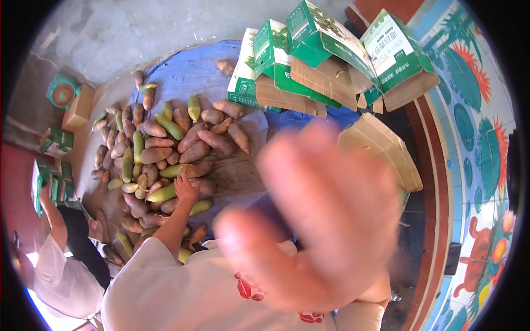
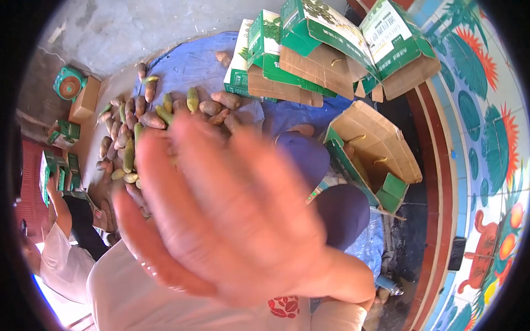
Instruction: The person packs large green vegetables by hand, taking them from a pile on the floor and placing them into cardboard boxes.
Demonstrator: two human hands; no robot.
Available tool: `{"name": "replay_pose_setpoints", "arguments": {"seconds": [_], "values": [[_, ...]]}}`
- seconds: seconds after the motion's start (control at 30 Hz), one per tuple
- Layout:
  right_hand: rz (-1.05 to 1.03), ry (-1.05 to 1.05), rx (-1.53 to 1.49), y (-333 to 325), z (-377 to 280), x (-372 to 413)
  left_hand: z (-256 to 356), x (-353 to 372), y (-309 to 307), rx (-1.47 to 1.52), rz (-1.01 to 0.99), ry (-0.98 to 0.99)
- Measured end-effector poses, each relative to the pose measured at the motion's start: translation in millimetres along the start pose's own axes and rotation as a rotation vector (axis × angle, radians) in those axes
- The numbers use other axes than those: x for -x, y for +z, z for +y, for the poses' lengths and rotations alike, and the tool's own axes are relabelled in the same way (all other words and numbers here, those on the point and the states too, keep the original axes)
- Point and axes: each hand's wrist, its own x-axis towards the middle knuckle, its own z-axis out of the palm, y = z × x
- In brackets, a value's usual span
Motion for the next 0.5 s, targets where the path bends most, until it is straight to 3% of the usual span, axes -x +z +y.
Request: {"name": "replay_pose_setpoints", "arguments": {"seconds": [0.03,0.1,0.17,0.23,0.33,0.5], "values": [[0.133,0.107,-0.040,4.3,13.8,-4.6,0.7,-0.9,0.3,0.034,0.022,0.026],[0.170,0.225,-0.026,1.7,37.2,-4.5,8.3,-2.8,-14.5,0.078,0.058,0.114],[-0.052,0.226,0.098,-3.4,56.5,8.6,19.2,-1.0,-28.8,0.128,0.132,0.162],[-0.129,0.267,0.192,2.6,76.5,33.8,31.0,-4.5,-43.6,0.196,0.218,0.245],[-0.023,0.555,0.126,-5.4,110.4,85.6,54.3,-11.7,-75.7,0.316,0.316,0.376],[-0.178,0.820,0.404,-50.7,173.0,190.2,123.0,-14.2,-140.7,0.514,0.353,0.602]]}}
